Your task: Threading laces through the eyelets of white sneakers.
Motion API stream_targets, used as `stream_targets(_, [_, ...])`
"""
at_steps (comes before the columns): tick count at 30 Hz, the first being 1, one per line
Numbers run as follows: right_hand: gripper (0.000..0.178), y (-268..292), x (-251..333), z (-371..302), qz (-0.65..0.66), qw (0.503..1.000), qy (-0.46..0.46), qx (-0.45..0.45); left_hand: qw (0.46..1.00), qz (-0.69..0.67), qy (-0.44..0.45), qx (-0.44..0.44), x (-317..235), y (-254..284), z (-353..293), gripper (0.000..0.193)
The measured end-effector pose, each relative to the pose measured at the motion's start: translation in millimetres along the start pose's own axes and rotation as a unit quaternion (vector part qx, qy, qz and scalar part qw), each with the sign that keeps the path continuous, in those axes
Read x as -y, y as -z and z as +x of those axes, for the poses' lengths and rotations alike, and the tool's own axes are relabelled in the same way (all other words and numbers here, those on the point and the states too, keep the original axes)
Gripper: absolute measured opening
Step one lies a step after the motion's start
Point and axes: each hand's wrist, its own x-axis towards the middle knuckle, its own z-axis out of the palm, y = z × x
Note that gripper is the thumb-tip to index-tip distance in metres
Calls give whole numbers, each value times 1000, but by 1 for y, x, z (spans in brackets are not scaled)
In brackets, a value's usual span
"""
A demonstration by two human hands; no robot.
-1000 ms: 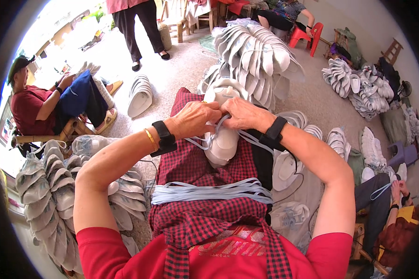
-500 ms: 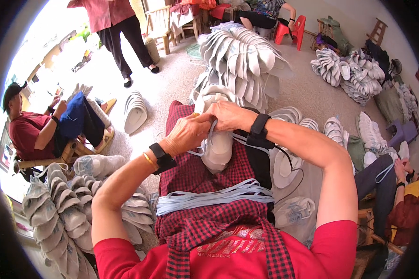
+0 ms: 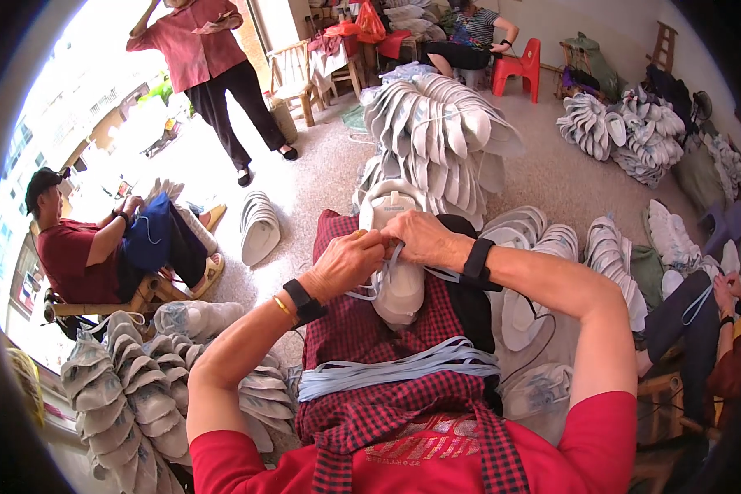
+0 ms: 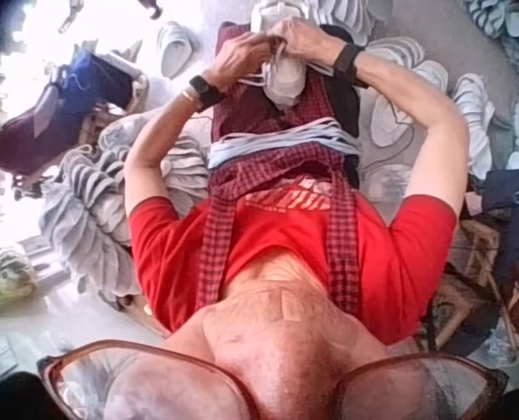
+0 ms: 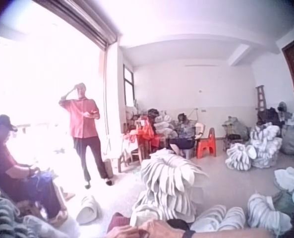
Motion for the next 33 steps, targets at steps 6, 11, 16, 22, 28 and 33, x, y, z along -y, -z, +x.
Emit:
stream_targets(6, [18, -1, -1, 0, -43, 999, -10, 13, 999, -38, 24, -12, 1, 1, -1, 11])
stream_targets(11, [18, -11, 3, 0, -166, 985, 3, 49, 998, -39, 44, -36, -5, 1, -6, 16])
stream_targets(16, [13, -9, -5, -1, -225, 969, 99, 15, 997, -46, 53, -32, -6, 5, -2, 21])
stream_targets(22, [11, 75, -61, 23, -360, 927, -20, -107, 994, -96, 49, 20, -4, 17, 9, 23])
stream_targets(28, [13, 84, -14, -4, -87, 967, 16, -238, 948, -181, 201, -165, -1, 37, 53, 18])
stream_targets(33, [17, 93, 0, -10, -94, 954, 29, -283, 877, -374, 293, -73, -20, 49, 95, 26])
